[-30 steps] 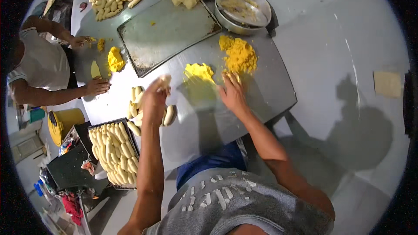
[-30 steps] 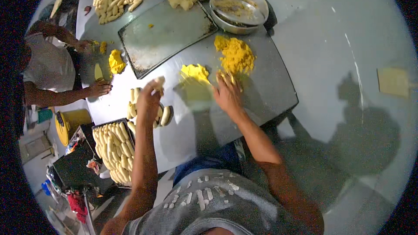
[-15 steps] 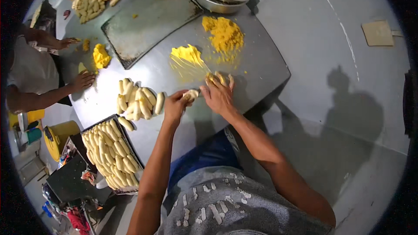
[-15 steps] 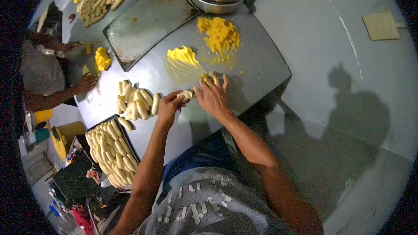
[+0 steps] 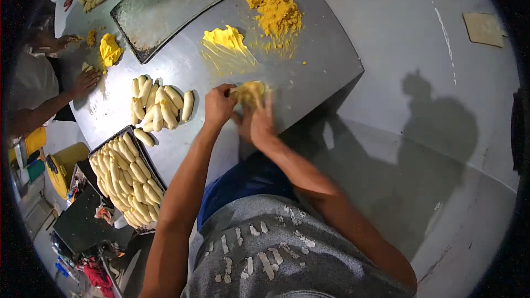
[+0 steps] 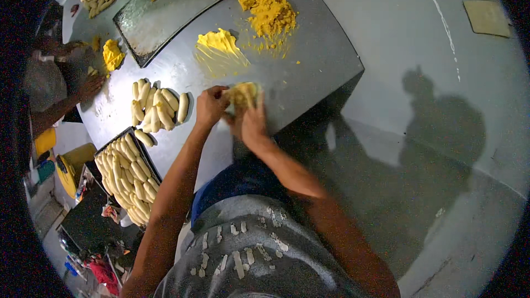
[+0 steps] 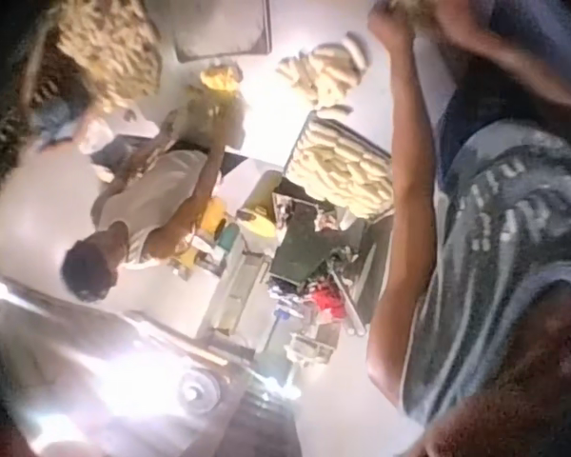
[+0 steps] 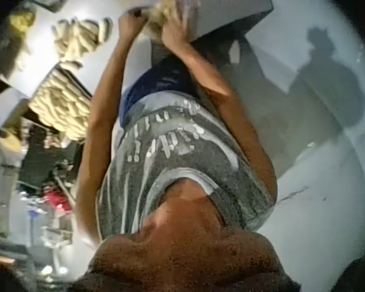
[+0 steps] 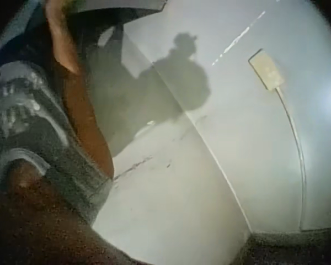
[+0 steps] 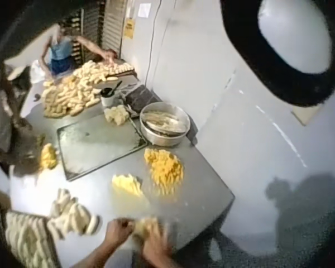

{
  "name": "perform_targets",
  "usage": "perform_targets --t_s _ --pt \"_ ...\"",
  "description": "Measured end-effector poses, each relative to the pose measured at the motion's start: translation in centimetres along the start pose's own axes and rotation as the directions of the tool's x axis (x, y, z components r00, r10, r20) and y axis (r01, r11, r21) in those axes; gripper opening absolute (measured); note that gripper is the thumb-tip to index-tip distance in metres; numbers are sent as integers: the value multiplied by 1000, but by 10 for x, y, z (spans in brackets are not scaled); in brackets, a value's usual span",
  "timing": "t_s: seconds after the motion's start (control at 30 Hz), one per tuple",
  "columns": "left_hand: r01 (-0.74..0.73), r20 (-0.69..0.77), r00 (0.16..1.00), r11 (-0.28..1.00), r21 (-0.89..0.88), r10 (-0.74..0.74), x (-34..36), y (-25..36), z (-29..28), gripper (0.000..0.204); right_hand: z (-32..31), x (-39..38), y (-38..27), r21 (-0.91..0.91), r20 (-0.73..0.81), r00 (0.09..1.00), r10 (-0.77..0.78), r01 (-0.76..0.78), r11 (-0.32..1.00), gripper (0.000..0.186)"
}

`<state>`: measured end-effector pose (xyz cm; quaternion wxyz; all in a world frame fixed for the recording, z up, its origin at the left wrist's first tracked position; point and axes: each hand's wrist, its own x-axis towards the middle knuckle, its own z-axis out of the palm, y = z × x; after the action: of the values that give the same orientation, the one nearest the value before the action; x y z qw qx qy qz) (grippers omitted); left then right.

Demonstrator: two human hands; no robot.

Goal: Rolling and shaping pieces of bread dough and placing them onto baking trays.

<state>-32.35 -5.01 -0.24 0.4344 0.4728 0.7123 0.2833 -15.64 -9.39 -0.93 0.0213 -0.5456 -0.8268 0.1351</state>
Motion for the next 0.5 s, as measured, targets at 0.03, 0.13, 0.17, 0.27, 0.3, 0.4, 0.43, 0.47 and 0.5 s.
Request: perform_targets --t_s 0.03,0.13,0.17,0.27,0.3,0.4,0.43,0.47,0.5 --pt "-2 -46 999 999 52 5 0 1 -2 30 5 -1 -9 -2 4 1000 6 -6 1000 81" --pt "-34 -49 998 999 0 34 -4 -10 -26 32 -10 0 -12 48 30 989 -144 142 989 86" --pt "0 11 1000 997 -83 0 -6 -8 -28 33 -12 -1 2 43 34 990 -139 138 990 86" --pt "15 23 1000 995 -101 -12 -6 1 -25 34 -21 -5 37 42 -186 983 -3 11 999 86" --pt "69 44 997 984 -163 -63 -3 4 -25 34 -29 -6 51 37 -195 981 -7 14 999 86" --pt "28 -7 1000 990 -135 -29 -6 -1 -22 34 -60 -14 76 -108 -70 990 125 -132 985 78" --pt "30 -25 999 988 -150 -34 -8 3 -20 33 -70 -5 87 -115 -86 989 122 -131 985 78" --pt "50 -35 998 992 -116 -55 -8 -11 -20 33 -81 8 95 -84 -108 984 140 -149 985 70" --pt "4 -75 997 997 -77 -10 -10 -16 -19 33 -87 22 106 -51 -126 978 166 -174 983 63"
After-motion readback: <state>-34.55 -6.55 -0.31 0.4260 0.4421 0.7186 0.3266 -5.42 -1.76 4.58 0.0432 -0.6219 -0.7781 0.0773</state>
